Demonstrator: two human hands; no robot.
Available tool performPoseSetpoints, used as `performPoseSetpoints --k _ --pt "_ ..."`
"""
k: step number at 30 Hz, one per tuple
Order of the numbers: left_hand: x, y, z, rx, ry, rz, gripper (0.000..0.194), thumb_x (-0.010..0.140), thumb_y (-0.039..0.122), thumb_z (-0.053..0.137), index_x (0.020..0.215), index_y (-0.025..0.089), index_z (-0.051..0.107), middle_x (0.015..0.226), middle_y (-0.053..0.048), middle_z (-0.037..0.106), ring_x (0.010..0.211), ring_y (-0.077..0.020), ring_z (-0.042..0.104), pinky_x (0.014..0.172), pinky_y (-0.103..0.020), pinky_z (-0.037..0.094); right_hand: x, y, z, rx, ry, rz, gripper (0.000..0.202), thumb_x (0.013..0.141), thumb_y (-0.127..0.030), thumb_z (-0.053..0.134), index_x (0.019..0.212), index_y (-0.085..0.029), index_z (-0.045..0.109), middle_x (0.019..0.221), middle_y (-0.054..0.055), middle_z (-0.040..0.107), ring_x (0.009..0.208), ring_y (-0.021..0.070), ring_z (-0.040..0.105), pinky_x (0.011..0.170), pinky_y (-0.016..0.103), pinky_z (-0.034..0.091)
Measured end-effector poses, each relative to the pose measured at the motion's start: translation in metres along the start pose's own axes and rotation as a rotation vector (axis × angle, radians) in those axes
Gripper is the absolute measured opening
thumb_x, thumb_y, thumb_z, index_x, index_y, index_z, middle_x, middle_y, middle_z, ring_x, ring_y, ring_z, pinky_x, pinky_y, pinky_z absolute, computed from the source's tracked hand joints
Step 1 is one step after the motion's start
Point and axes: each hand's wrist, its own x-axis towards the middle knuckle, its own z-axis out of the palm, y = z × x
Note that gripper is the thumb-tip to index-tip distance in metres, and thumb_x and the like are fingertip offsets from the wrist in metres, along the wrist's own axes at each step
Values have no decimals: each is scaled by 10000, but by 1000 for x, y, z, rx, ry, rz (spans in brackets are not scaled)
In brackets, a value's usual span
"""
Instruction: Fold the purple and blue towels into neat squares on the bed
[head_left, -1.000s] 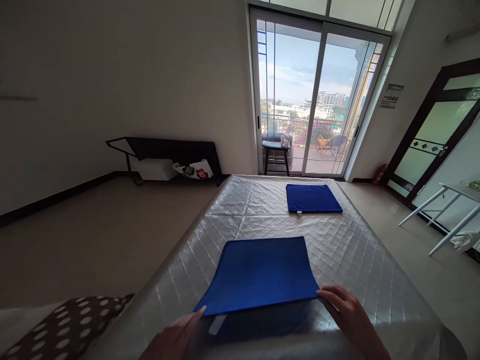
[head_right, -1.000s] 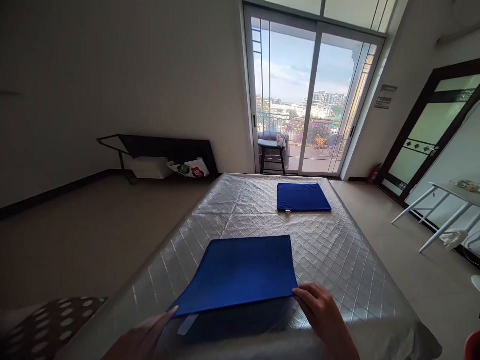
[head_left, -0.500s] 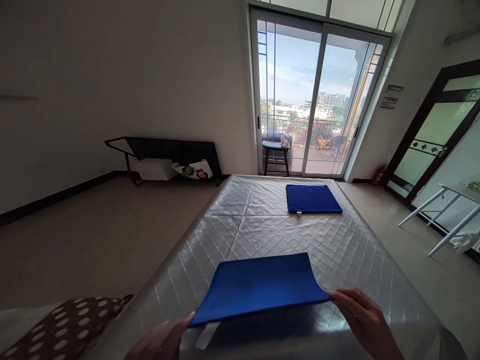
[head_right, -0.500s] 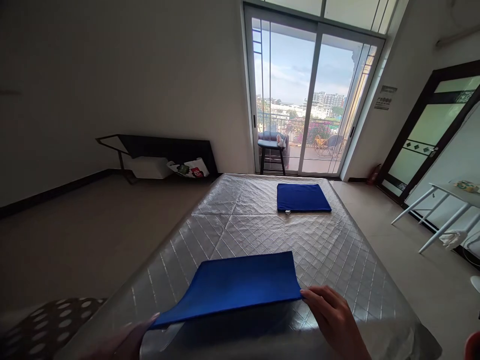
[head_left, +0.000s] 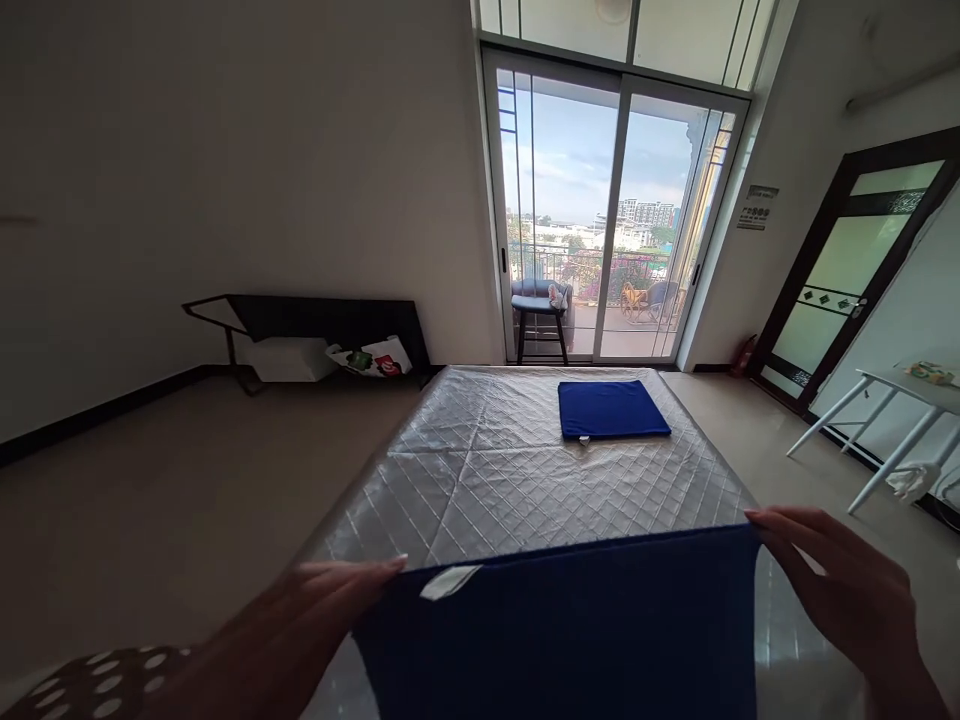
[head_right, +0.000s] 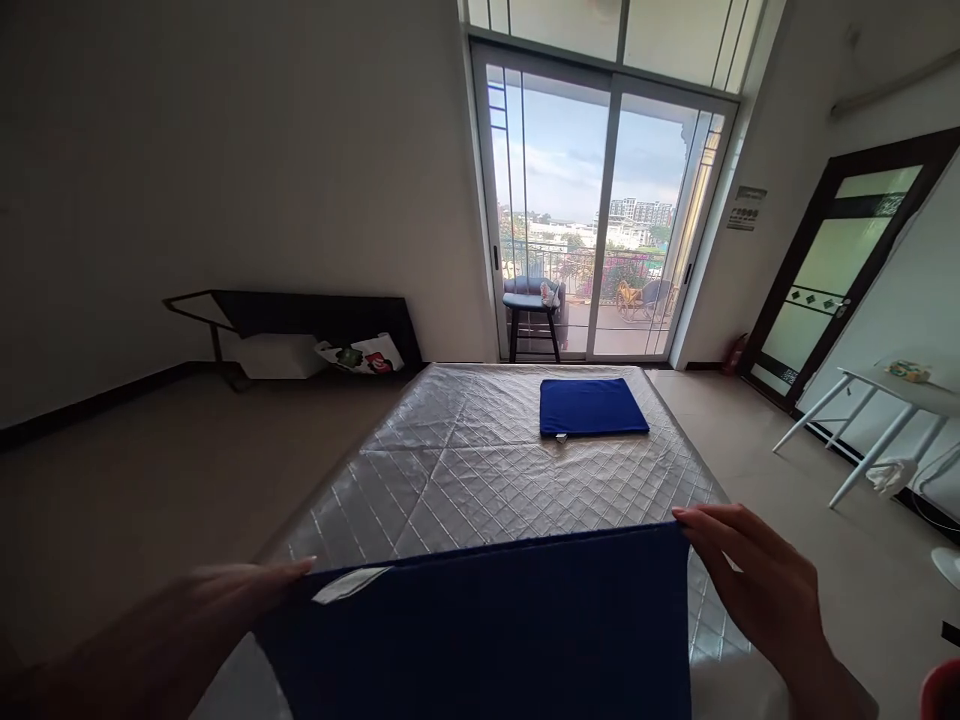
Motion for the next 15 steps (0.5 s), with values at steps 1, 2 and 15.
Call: performPoseSetpoints --k 1,2,15 --pt "15 2 6 -47 -23 12 465 931 329 483 1350 521 543 1079 127 751 854 -157 722 770 -293 626 1 8 1 9 -17 1 246 937 -302 650 1166 -369 709 905 -20 773 724 136 739 718 234 623" --pt "30 3 14 -97 -55 9 432 939 337 493 1329 506 570 1055 116 758 845 -155 724 776 -288 620 2 17 3 20 -41 3 242 941 -322 644 1170 -365 707 917 -17 773 738 139 741 710 237 623" --pt "330 -61 164 -132 -52 -155 393 959 460 467 1003 170 728 801 -12 759 701 -158 689 772 -272 519 185 192 112 -124 -228 378 395 1001 -341 458 1104 -82 737 1091 108 755 885 142 727 874 246 509"
